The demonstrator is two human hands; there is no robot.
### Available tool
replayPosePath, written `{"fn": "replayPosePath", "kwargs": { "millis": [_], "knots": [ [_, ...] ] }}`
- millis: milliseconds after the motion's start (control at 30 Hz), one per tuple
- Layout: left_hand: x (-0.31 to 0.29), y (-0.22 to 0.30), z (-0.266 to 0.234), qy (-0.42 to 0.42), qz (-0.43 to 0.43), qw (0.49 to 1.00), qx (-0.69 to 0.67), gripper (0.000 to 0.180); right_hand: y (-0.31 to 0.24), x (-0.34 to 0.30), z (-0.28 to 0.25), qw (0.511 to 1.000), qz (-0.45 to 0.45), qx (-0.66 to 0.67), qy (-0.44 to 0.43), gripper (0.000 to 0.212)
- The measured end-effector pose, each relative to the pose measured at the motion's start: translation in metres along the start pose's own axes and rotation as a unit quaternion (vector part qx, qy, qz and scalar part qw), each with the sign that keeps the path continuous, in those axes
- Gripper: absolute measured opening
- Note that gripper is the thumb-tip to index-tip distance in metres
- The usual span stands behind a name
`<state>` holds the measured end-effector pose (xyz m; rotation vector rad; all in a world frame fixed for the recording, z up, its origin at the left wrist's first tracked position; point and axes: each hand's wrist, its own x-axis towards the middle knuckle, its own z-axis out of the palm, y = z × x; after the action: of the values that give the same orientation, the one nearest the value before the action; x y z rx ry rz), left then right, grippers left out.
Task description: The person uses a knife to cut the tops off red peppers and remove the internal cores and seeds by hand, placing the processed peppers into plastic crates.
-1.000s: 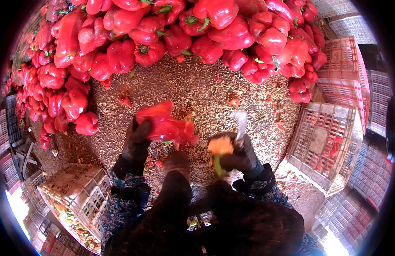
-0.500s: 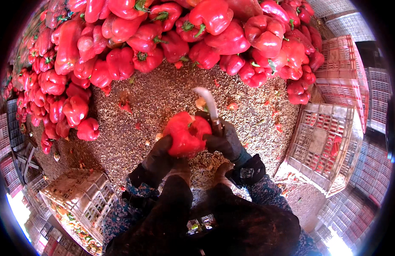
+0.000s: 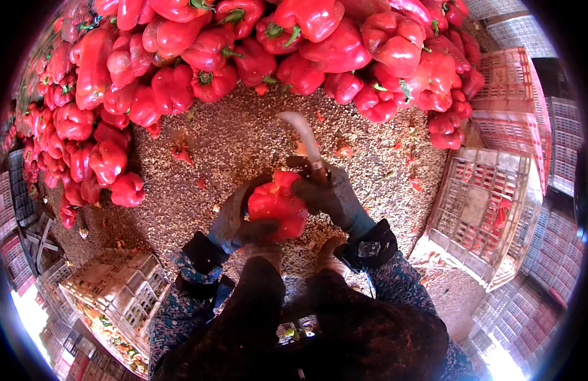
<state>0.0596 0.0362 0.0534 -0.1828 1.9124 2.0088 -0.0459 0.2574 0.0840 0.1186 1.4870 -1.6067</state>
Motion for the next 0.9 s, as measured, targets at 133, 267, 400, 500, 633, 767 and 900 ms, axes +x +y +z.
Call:
{"fn": "replayPosePath", "kwargs": {
  "millis": [133,267,400,500,633,767,900],
  "knots": [
    [-0.010,-0.002,0.010,0.089,-0.073,0.981,-0.156,0.069,0.007,0.002,-0.003,0.997,-0.044,0.029,0.048,0.045],
    [-0.013,-0.008,0.024,0.185,-0.090,0.965,-0.165,0.041,0.021,0.002,0.003,0.994,-0.027,-0.013,0.104,0.041],
    [-0.011,-0.012,0.037,0.177,-0.099,0.972,-0.116,0.051,0.047,0.011,0.025,0.977,-0.058,-0.167,0.118,0.038],
    [-0.025,-0.013,0.035,0.236,-0.021,0.968,-0.080,0.063,0.065,0.016,0.022,0.978,-0.071,-0.150,0.125,0.040],
    [-0.061,-0.019,0.032,0.139,-0.085,0.983,0.085,0.079,0.081,0.019,0.008,0.983,-0.069,-0.109,0.130,0.040],
    [-0.058,-0.038,0.046,0.135,-0.046,0.966,0.215,0.073,0.088,0.022,0.011,0.976,-0.023,0.193,0.100,0.038],
    [-0.042,-0.039,0.047,0.141,-0.066,0.946,0.285,0.066,0.085,0.016,0.020,0.980,-0.058,0.098,0.162,0.033]
  ]
}}
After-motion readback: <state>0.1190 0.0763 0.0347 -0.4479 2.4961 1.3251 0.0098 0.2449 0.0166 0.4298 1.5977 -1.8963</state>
